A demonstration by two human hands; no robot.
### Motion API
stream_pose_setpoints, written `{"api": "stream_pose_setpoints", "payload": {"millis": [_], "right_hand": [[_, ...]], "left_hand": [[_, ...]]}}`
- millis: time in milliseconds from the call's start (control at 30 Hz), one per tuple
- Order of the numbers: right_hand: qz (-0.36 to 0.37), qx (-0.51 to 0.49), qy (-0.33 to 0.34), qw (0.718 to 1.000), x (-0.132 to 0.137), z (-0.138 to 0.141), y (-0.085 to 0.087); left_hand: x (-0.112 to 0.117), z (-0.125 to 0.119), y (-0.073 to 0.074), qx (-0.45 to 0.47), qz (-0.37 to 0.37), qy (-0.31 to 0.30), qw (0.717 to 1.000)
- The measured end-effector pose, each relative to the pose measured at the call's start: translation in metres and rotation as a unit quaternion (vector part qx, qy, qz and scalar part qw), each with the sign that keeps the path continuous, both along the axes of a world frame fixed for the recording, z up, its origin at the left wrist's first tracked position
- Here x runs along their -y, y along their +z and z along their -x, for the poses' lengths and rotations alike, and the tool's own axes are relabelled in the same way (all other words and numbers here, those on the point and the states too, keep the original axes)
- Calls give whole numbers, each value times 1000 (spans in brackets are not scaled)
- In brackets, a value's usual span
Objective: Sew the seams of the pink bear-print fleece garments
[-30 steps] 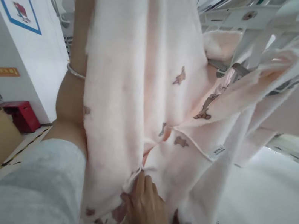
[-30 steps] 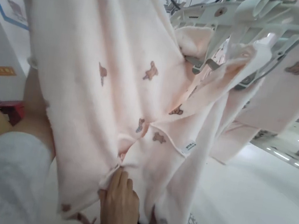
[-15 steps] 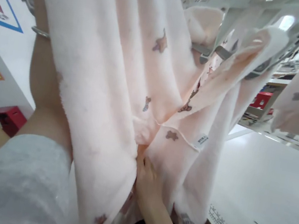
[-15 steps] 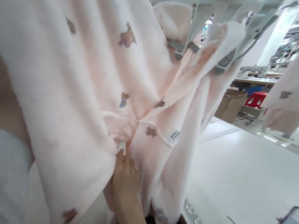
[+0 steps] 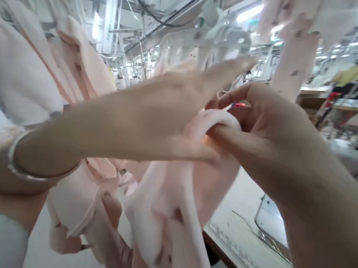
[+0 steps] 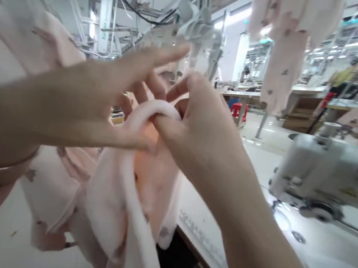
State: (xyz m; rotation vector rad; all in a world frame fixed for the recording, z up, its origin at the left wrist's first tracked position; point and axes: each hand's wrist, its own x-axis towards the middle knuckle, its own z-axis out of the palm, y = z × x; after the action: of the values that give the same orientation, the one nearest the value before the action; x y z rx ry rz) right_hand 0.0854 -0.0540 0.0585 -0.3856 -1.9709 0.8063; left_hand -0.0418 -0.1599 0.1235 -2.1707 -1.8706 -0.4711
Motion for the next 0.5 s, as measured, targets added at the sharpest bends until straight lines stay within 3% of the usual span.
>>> {"api": "stream_pose_setpoints", "payload": {"millis": [67, 167, 267, 333, 433, 500], "right_hand": [[-5, -48, 3, 999, -5, -13, -27], [-39, -88, -169, 981, 12, -29, -85], [-19, 25, -88, 996, 50, -20, -145], [-16, 24, -85, 996, 77, -3, -179], [-32, -18, -64, 997, 111, 18, -216], [-36, -15, -60, 997, 121, 21, -233]], "left_hand": [[-20, -7, -14, -83, 23, -22, 996], [-44, -13, -23, -130, 62, 8, 990], [-55, -16, -23, -201, 78, 41, 976], [-59, -14, -26, -256, 81, 85, 960], [-61, -6, -37, -293, 65, 143, 943], [-55, -1, -41, -278, 34, 145, 949]]}}
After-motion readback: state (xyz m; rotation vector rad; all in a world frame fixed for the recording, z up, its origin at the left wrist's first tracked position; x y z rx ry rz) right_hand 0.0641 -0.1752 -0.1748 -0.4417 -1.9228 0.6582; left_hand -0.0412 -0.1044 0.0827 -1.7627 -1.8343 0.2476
